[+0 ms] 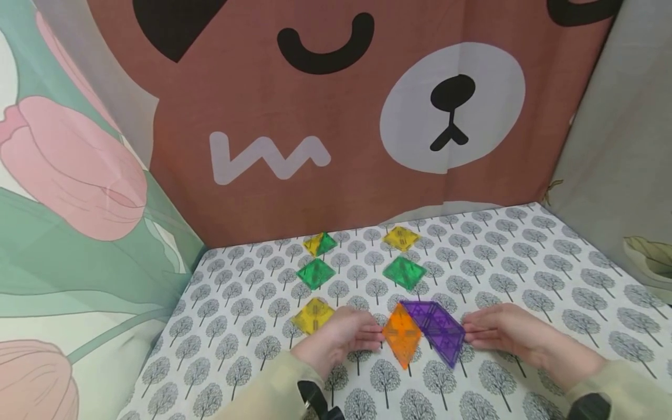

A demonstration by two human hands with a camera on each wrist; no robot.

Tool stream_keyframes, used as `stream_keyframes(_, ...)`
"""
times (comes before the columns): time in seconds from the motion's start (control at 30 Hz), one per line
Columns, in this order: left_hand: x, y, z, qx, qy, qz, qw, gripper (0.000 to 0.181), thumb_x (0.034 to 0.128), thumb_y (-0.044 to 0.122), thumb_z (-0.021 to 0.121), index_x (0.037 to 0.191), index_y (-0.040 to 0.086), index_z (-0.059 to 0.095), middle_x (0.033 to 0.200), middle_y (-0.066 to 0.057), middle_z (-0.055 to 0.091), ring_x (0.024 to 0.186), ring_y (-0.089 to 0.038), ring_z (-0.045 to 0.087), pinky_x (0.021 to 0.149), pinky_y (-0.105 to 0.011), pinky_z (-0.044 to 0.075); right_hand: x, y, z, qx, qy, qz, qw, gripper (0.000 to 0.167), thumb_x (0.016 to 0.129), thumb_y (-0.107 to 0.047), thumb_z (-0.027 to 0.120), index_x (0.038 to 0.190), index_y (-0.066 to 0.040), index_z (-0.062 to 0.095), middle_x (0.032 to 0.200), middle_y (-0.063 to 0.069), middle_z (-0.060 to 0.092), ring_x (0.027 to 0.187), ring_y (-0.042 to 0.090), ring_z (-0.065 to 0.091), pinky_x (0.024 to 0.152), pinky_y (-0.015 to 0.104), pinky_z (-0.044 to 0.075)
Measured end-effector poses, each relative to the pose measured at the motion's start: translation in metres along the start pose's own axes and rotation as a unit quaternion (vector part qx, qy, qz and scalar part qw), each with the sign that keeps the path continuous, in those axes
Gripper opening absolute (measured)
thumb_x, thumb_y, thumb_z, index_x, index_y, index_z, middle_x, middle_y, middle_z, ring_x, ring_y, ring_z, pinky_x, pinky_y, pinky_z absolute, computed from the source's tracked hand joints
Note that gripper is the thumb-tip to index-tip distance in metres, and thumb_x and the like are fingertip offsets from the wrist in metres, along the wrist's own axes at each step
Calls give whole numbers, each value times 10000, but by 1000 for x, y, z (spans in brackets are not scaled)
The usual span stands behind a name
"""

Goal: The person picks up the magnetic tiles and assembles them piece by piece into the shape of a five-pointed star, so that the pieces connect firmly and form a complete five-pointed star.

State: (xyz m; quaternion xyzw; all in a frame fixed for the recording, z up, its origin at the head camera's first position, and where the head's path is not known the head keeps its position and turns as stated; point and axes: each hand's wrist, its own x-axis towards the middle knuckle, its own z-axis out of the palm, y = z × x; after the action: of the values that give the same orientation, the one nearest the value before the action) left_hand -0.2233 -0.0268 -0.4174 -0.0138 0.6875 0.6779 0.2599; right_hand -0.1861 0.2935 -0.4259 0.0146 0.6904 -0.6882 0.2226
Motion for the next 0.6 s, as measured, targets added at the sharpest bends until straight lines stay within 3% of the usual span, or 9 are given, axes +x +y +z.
stream_keyframes(0.17, 1, 2, 4, 424, 137, 82, 9990, 343, 867, 4, 630, 1169, -145, 567, 957, -206, 661, 808, -275, 691, 705, -343, 597, 3, 2, 3, -135, 151, -47, 9998, 440, 935, -32, 614, 1238, 246, 459, 996, 164, 679, 895, 266, 682, 840, 388, 568)
stream_keyframes(0.37, -6, 11, 4, 1205, 278, 199, 9921, 392, 847, 51, 643, 1177, -149, 576, 935, -165, 685, 820, -277, 685, 720, -378, 594, 4, 1, 10, -251, 137, -98, 9995, 430, 916, -29, 631, 1226, 230, 485, 970, 171, 685, 868, 271, 686, 805, 383, 579)
stream_keyframes(0.6, -2, 13, 7, 904, 259, 78, 9955, 377, 815, 15, 630, 1146, -156, 576, 956, -200, 663, 853, -309, 668, 760, -393, 589, 3, 2, 11, -201, 170, -116, 9996, 421, 905, -12, 628, 1222, 229, 490, 964, 177, 681, 860, 271, 684, 807, 379, 579)
